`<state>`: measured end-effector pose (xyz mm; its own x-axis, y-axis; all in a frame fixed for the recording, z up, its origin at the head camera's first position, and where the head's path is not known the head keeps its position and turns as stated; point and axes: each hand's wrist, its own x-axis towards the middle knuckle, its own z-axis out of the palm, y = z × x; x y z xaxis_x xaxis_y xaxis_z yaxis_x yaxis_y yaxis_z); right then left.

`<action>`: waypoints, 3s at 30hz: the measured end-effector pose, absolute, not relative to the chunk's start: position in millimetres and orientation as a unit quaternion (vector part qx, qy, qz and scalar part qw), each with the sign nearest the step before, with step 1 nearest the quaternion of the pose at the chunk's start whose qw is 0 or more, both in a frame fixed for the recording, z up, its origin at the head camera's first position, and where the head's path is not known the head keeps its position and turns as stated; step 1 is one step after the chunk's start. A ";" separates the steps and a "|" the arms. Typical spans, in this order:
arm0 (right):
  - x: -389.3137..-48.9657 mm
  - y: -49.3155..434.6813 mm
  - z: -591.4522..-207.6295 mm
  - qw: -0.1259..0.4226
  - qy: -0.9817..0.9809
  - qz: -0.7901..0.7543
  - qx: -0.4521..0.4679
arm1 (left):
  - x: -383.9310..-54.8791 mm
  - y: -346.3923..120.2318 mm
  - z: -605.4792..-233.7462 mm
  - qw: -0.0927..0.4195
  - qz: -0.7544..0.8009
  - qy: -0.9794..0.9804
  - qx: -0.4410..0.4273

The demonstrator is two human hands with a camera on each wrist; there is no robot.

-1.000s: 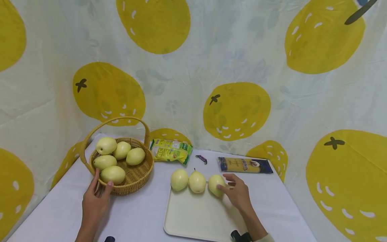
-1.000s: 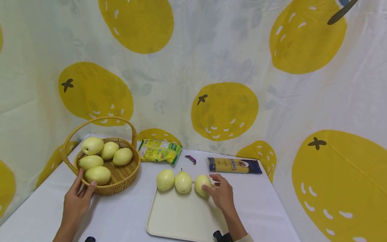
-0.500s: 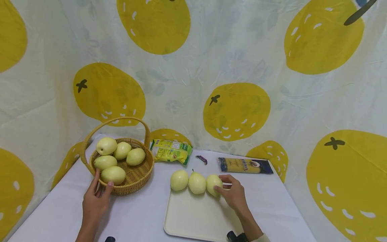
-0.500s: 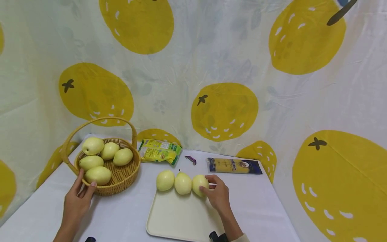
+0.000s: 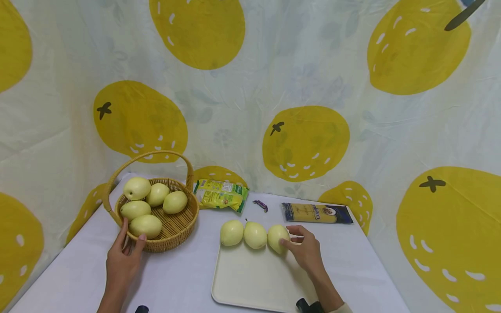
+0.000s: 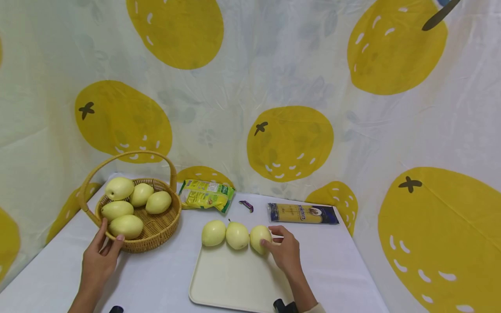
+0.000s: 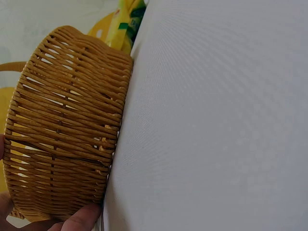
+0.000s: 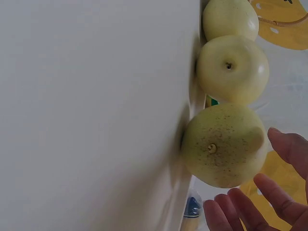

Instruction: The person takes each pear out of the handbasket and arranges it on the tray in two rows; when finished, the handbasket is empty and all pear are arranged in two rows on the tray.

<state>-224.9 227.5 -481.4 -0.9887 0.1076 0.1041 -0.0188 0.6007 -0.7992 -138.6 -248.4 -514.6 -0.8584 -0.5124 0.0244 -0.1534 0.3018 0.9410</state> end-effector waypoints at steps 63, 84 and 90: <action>-259.2 -1.4 -408.7 0.057 -0.741 0.608 0.279 | -142.5 -249.9 -519.6 0.177 -0.554 -0.788 0.202; -276.3 -76.7 -437.5 -0.062 -0.691 0.647 0.316 | -141.6 -247.3 -518.6 0.193 -0.551 -0.788 0.195; -285.1 -99.8 -449.6 -0.076 -0.681 0.659 0.309 | -142.1 -245.9 -519.6 0.204 -0.548 -0.787 0.197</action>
<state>-285.1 -99.8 -449.6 -0.7975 -0.5208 0.3044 -0.3216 -0.0599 -0.9450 -142.1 -245.9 -519.6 -0.8388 -0.5341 0.1056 -0.0860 0.3215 0.9430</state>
